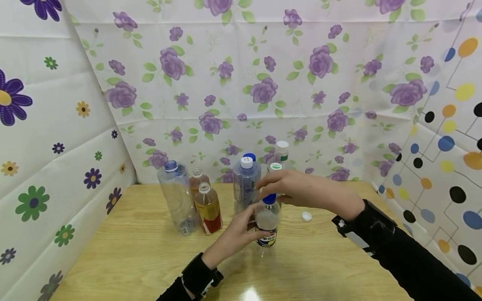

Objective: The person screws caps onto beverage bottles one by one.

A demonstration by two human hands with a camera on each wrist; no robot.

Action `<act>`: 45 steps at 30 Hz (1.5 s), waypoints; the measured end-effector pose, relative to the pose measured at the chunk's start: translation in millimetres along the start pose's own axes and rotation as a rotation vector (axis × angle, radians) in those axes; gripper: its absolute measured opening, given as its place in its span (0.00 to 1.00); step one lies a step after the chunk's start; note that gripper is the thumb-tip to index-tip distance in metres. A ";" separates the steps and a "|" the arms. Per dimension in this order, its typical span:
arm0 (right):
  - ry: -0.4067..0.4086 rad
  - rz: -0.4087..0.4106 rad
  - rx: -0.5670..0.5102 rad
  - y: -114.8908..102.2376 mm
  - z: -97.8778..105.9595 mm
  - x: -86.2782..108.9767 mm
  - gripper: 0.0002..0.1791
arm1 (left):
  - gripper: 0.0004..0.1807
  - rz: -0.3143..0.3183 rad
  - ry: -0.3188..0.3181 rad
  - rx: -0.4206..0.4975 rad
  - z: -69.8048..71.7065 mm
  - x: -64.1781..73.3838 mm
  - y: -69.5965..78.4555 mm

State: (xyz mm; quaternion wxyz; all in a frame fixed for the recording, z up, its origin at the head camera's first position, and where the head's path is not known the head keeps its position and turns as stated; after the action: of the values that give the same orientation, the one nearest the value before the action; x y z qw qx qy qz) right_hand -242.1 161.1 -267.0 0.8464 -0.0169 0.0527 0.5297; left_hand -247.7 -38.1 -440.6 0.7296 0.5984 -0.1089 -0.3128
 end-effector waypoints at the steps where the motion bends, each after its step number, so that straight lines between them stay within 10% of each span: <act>1: 0.001 0.015 -0.002 1.0 -0.1 0.2 0.20 | 0.40 0.000 0.002 -0.002 0.0 0.1 -0.3; 8: 0.005 0.026 -0.013 1.8 -1.3 -0.5 0.18 | 0.38 -0.005 0.000 -0.006 -0.4 -0.3 -1.2; 18: -0.018 -0.160 0.073 -6.2 -3.4 -8.7 0.14 | 0.40 -0.013 0.007 0.007 0.0 -1.5 -1.9; 45: -0.064 -0.002 0.067 1.2 1.3 -5.9 0.18 | 0.39 -0.017 -0.005 0.009 0.3 -1.7 -3.2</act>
State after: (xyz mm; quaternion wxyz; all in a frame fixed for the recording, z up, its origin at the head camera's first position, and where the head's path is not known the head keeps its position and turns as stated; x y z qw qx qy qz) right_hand -245.6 156.5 -265.0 0.8483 0.0284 0.0432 0.5269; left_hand -250.2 -37.6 -443.2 0.7238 0.6019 -0.1071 -0.3199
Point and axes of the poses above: each hand's wrist, its own x-axis away from the middle knuckle, its own z-axis out of the back of the hand, y = z × x, the point moved 1 cm from there along -x, towards the middle knuckle, and after that the axes turned 3 degrees about x, right-handed, at the moved point
